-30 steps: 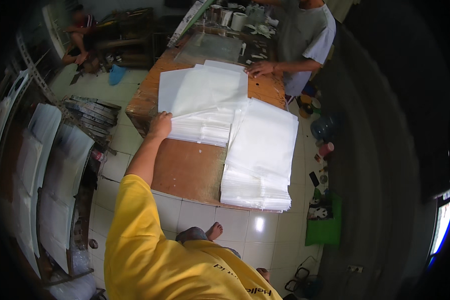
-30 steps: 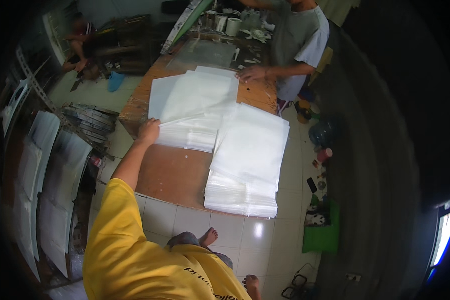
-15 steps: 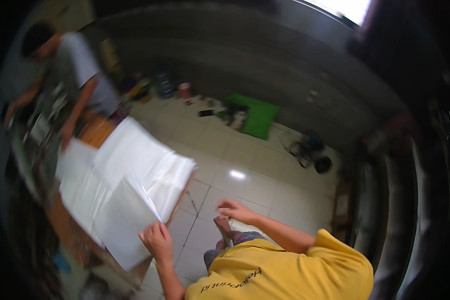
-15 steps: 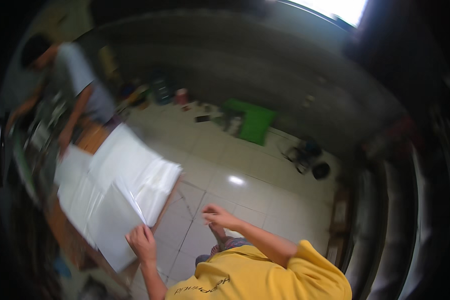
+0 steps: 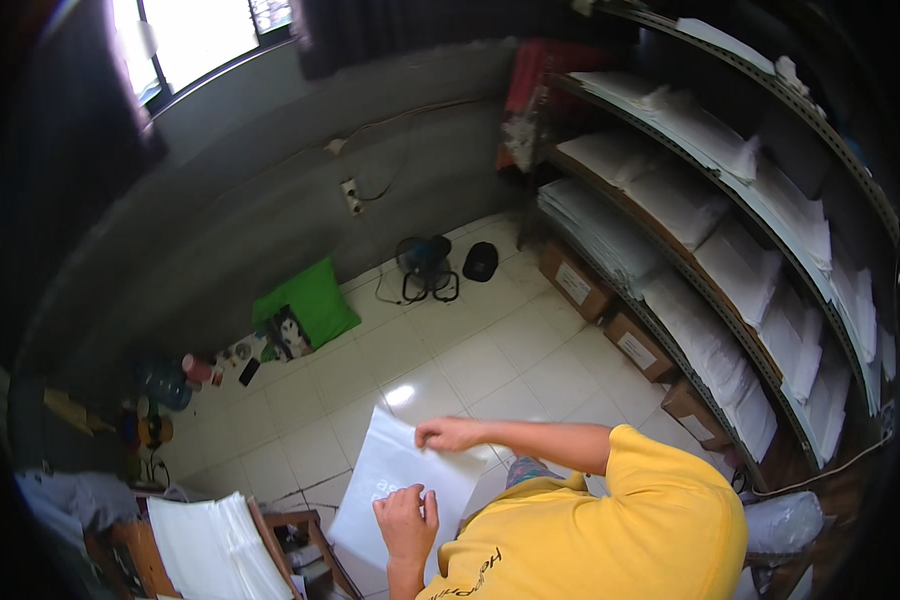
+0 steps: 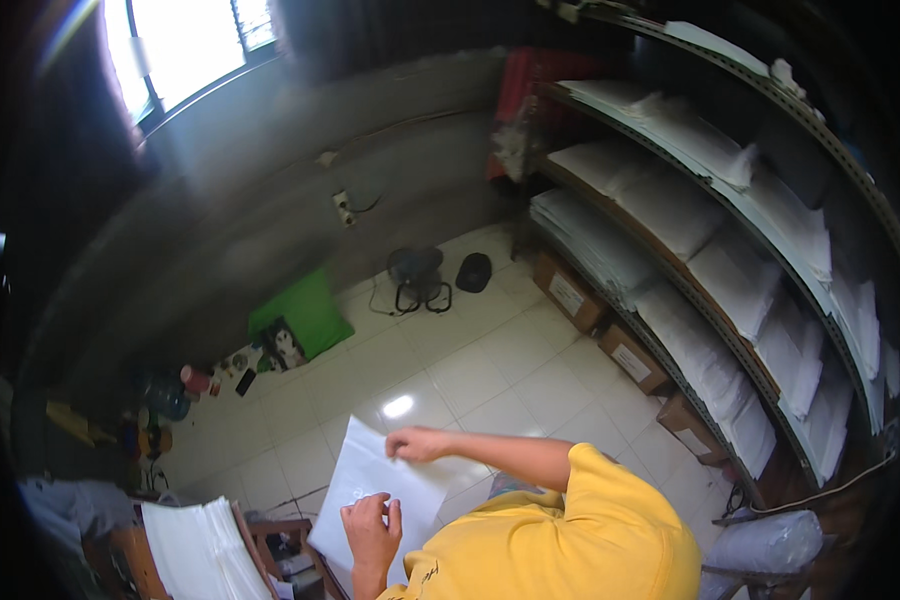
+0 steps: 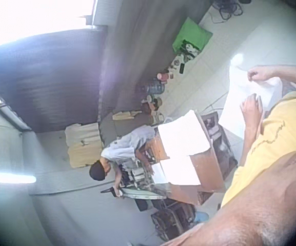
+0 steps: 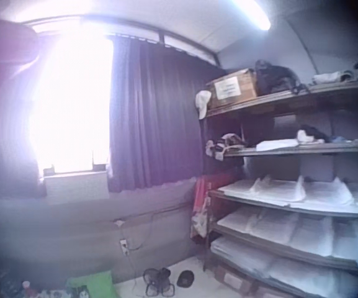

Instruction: The person repeatedly picks up white sheets of paper from a wooden table and places them onto a nearby metal shelf. The person walks back and forth between the table and the shelf, handling the sheets one at a time or in small groups.

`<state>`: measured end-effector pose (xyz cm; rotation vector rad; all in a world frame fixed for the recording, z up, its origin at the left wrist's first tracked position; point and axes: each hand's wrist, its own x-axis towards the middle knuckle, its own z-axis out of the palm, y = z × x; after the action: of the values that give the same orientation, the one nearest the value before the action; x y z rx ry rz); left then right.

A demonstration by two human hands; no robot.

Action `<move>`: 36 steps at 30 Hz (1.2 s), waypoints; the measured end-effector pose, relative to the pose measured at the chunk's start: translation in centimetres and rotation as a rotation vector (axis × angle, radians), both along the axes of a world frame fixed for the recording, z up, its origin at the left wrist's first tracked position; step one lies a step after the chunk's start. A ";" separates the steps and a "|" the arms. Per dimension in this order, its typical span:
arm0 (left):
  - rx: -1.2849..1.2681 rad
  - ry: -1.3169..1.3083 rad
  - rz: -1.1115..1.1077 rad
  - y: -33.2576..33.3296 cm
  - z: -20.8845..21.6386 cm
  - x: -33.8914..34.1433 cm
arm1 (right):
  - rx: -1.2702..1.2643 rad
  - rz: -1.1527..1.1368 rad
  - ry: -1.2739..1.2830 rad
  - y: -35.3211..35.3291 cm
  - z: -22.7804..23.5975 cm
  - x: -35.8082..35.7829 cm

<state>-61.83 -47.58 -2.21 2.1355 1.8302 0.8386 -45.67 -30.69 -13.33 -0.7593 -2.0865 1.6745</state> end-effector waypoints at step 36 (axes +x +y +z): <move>-0.730 -0.425 0.201 19.7 -25.0 26.4 | 0.378 -1.869 -0.591 22.6 34.4 97.2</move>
<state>-35.43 -27.88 -27.18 1.2392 1.7622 0.4889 51.52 -8.11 21.05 -2.1161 -0.8204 -0.0114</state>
